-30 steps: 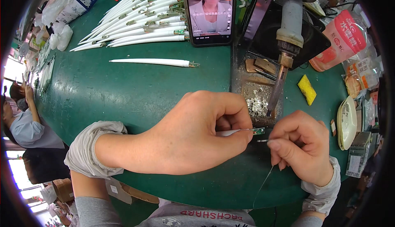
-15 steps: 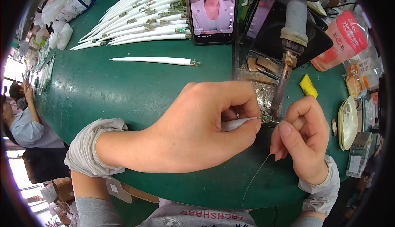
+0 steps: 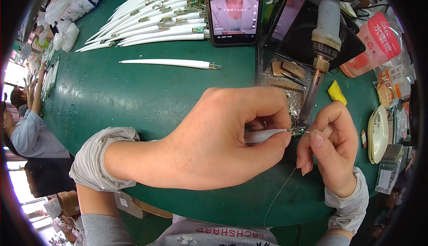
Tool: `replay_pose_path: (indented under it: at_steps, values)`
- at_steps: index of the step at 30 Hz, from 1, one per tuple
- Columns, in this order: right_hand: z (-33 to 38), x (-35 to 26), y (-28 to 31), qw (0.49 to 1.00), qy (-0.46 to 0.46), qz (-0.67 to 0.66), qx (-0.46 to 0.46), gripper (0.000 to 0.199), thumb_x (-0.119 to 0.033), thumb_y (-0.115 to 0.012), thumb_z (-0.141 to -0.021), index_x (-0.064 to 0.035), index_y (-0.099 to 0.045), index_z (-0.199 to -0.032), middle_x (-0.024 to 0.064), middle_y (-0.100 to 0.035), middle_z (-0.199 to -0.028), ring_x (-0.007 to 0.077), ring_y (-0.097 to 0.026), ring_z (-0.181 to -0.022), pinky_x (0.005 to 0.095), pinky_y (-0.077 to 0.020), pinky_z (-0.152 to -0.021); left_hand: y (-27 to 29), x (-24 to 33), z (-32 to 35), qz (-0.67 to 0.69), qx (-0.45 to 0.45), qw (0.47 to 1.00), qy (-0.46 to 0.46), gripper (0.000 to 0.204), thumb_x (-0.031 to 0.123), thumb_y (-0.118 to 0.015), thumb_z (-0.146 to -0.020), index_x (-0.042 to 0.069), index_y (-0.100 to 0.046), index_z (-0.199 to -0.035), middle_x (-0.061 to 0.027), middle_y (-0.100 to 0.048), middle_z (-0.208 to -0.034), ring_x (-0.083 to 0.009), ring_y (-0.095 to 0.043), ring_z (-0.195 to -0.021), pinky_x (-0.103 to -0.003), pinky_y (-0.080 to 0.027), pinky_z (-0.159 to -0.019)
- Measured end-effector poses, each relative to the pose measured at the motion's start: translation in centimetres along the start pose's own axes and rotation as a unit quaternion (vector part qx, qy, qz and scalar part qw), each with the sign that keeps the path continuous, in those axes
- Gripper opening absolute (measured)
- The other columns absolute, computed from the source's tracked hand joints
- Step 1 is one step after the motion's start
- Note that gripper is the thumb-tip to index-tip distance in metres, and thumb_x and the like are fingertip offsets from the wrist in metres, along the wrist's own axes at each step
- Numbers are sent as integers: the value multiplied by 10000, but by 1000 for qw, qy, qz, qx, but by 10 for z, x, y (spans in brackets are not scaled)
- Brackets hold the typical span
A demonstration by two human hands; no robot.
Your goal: The person solders wire connections onto electronic components attached to white plastic tubes using a soldering iron and solder wire, placing each finished tube onto the workbench.
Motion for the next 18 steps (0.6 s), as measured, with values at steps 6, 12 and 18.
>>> replay_pose_path:
  at_steps: [6,12,18]
  values:
    - [0,0,1,1000,14,-11,-9,159,-72,-536,-921,-6,-392,-914,94,-585,-642,71,-509,-479,169,-392,-444,-1,-4,1,3,-3,1000,22,47,-24,-615,-834,-20,-598,-878,-21,-567,-822,-39,-524,-739,-177,-399,-597]
    - [-3,5,1,1000,-5,-22,-4,166,-95,-532,-927,-10,-391,-909,98,-580,-623,73,-497,-465,169,-385,-434,1,-10,-2,68,-4,996,54,51,-26,-612,-842,-9,-580,-878,-15,-586,-812,-32,-540,-744,-178,-415,-599]
    - [-3,6,0,1000,6,-29,-7,175,-111,-531,-934,-11,-389,-918,97,-583,-621,69,-496,-463,168,-386,-437,-2,-11,-3,115,-12,992,56,68,-36,-608,-846,-6,-563,-888,-15,-597,-813,-23,-540,-741,-173,-414,-587]
Point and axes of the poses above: each hand's wrist, its own z-axis away from the middle knuckle, its own y-axis out of the back of the hand, x = y × z, the point moved 10 cm from there along -z, towards the middle knuckle
